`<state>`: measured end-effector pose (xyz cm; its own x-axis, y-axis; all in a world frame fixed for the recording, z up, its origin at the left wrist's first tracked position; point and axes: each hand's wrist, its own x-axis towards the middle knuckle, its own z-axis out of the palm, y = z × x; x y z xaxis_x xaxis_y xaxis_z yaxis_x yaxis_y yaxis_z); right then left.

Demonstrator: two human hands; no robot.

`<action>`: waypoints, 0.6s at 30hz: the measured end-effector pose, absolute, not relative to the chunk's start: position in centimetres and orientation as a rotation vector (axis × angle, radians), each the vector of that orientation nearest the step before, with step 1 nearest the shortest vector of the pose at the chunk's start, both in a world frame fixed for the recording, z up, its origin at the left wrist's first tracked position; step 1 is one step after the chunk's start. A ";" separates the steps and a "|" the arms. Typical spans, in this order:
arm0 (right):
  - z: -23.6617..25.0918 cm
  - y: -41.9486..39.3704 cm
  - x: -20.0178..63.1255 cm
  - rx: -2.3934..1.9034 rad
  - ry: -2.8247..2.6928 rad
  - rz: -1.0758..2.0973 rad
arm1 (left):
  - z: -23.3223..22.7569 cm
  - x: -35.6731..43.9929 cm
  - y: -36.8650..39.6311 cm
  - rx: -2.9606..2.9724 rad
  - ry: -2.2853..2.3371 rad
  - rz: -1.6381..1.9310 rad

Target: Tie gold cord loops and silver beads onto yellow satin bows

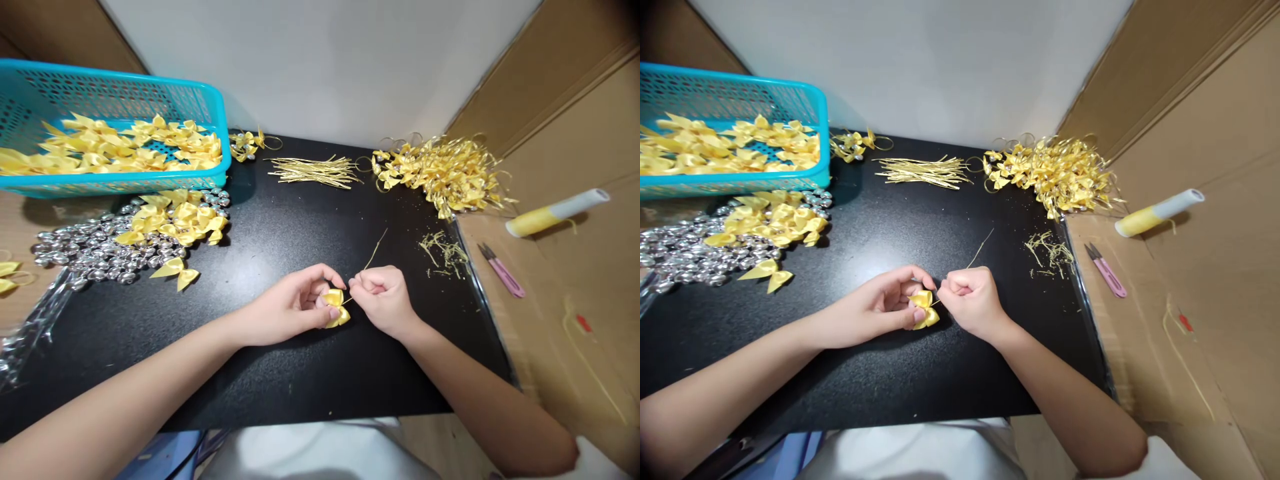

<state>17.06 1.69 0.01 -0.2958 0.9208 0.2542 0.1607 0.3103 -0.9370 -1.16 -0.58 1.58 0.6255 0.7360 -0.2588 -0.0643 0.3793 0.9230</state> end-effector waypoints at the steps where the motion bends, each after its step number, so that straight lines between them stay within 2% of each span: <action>1: 0.0 1.8 17.2 -0.985 -1.703 1.061 | 1.6 -1.2 -0.5 1.056 0.751 0.567; 12: 0.6 1.9 17.9 -0.899 -1.943 0.770 | 2.2 -1.1 -0.2 1.034 0.831 0.524; 18: 0.4 2.0 18.3 -0.713 -2.131 0.422 | 2.1 -1.1 -0.3 1.060 0.814 0.496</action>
